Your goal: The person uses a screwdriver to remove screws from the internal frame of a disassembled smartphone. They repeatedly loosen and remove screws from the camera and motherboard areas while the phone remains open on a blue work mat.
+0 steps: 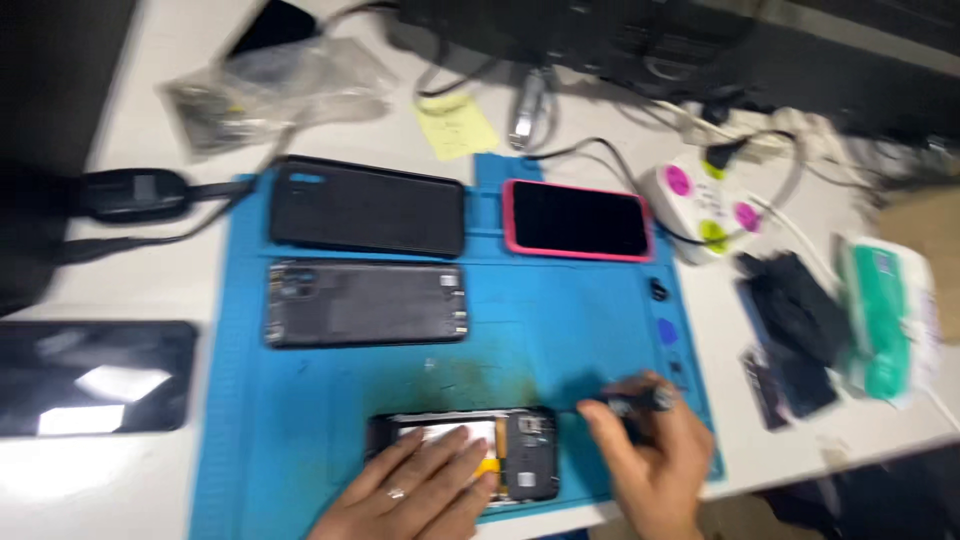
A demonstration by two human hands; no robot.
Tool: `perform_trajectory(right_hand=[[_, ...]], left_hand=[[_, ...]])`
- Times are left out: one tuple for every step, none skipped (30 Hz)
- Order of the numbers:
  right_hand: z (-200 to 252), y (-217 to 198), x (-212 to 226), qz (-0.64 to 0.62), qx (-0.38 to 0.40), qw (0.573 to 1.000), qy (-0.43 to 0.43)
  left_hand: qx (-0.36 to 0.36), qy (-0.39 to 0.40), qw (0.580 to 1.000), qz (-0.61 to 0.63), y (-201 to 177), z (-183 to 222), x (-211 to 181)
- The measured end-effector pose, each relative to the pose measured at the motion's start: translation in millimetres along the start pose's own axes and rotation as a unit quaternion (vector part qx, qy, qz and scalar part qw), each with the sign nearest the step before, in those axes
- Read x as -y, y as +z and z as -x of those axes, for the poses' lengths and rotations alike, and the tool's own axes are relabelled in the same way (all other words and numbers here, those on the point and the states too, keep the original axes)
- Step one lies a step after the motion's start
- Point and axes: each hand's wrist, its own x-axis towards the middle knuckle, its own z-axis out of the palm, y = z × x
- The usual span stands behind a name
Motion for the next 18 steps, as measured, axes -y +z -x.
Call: perform_trajectory(right_hand=[[6,1,-6,-0.012,0.006,1.000,-0.006],[10,7,-11,-0.022,-0.031,0.999,-0.014],[13,13,-16,-0.032,-0.068,0.997,-0.021],[17,9,-36,-0.053,-0.059,0.997,-0.027],[20,5,-57,-0.074,-0.057,0.995,0.023],[23,0,-78,-0.090,-0.055,0.992,0.074],[11,-7,-66,-0.105,-0.046,0.991,0.071],[0,-16,-55,-0.108,0.006,0.992,0.061],[-11,-26,-47,-0.110,0.057,0.991,0.051],[-10,-25,-74,-0.119,0.060,0.990,0.050],[-10,-22,-101,-0.116,0.089,0.989,0.037],[-9,-23,-130,-0.108,0.114,0.987,0.025],[-5,-17,-118,-0.114,0.114,0.987,0.026],[-2,-16,-107,-0.129,0.095,0.986,0.050],[1,-14,-97,-0.144,0.076,0.984,0.074],[5,-10,-96,-0.145,0.074,0.984,0.076],[9,-6,-95,-0.149,0.048,0.986,0.057],[11,-1,-94,-0.153,0.022,0.987,0.038]], left_hand=[[0.000,-0.008,1.000,-0.012,-2,-2,0],[-0.001,-0.002,1.000,0.027,-6,-2,0],[-0.003,0.005,0.998,0.066,-10,-3,0],[-0.002,-0.008,0.999,0.047,-14,-2,1],[0.039,-0.004,0.995,0.092,-18,-3,3],[0.079,0.003,0.987,0.142,-23,-4,4],[0.080,-0.008,0.988,0.129,-28,-4,4],[0.102,-0.014,0.981,0.163,-31,-3,4],[0.123,-0.019,0.972,0.197,-33,-4,4],[0.125,-0.025,0.974,0.189,-33,-3,3],[0.120,-0.024,0.973,0.194,-32,-3,3],[0.115,-0.021,0.972,0.203,-30,-3,3],[0.119,-0.022,0.973,0.198,-29,-1,3],[0.115,-0.019,0.974,0.193,-27,-1,4],[0.112,-0.015,0.976,0.187,-25,-1,5],[0.114,-0.013,0.976,0.187,-25,0,4],[0.108,-0.011,0.977,0.185,-25,0,4],[0.100,-0.009,0.978,0.182,-25,0,4]])
